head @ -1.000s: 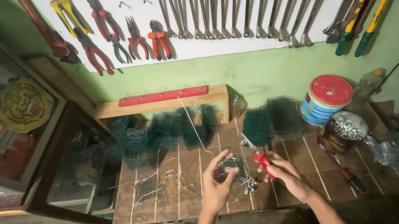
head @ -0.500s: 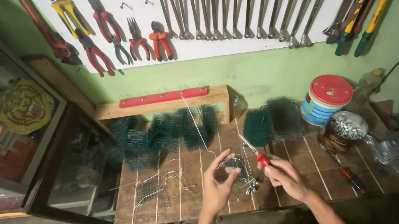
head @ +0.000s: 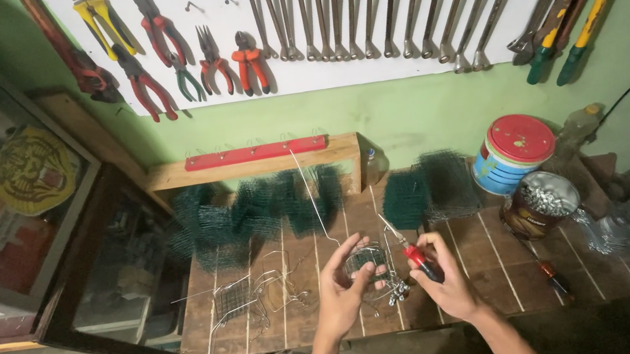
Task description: The person assembles a small wire mesh cage by bending and twisting wire, then using pliers and a screwdriver to secure the mesh to the frame. They repeatedly bend wire ends, twist connections, and tighten joints to form a rectangular enclosure.
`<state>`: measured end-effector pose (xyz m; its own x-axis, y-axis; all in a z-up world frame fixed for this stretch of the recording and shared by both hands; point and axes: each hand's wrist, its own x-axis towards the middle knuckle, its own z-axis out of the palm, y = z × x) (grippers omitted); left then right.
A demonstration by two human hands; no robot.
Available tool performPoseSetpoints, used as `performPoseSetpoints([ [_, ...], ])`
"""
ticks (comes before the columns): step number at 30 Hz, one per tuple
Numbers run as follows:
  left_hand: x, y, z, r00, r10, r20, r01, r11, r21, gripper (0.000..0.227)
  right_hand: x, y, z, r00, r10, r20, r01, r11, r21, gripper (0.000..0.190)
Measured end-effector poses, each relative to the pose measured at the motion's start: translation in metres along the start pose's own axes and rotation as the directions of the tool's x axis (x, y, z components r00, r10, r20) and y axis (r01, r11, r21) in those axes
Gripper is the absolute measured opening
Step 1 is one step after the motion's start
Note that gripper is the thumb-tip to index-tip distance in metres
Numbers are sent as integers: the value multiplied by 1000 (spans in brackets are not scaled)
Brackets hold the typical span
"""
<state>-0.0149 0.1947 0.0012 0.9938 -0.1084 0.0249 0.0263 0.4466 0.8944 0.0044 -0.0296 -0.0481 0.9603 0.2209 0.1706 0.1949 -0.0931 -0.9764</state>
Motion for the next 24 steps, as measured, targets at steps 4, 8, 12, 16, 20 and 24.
performPoseSetpoints([
  [4,1,-2,-4,1000,-5,12,5,1000,-22,58,0,-1,6,991,127,-36,-131,977,-167,43],
  [8,2,0,-4,999,-36,19,36,999,-4,59,-1,0,9,999,36,-37,-43,977,-209,55],
  [12,3,6,0,998,-64,16,64,998,-28,59,-1,-11,11,999,-13,-42,3,971,-237,60],
  [16,7,2,-2,998,-49,44,50,998,-27,58,-4,-20,10,987,-161,-3,153,941,-301,67],
  [20,9,0,-3,997,-51,60,52,999,-14,57,-8,-23,5,983,180,38,-174,977,-121,77],
  [24,12,-7,-3,997,-43,70,43,999,-9,58,-12,-23,3,984,132,122,-139,989,54,82],
])
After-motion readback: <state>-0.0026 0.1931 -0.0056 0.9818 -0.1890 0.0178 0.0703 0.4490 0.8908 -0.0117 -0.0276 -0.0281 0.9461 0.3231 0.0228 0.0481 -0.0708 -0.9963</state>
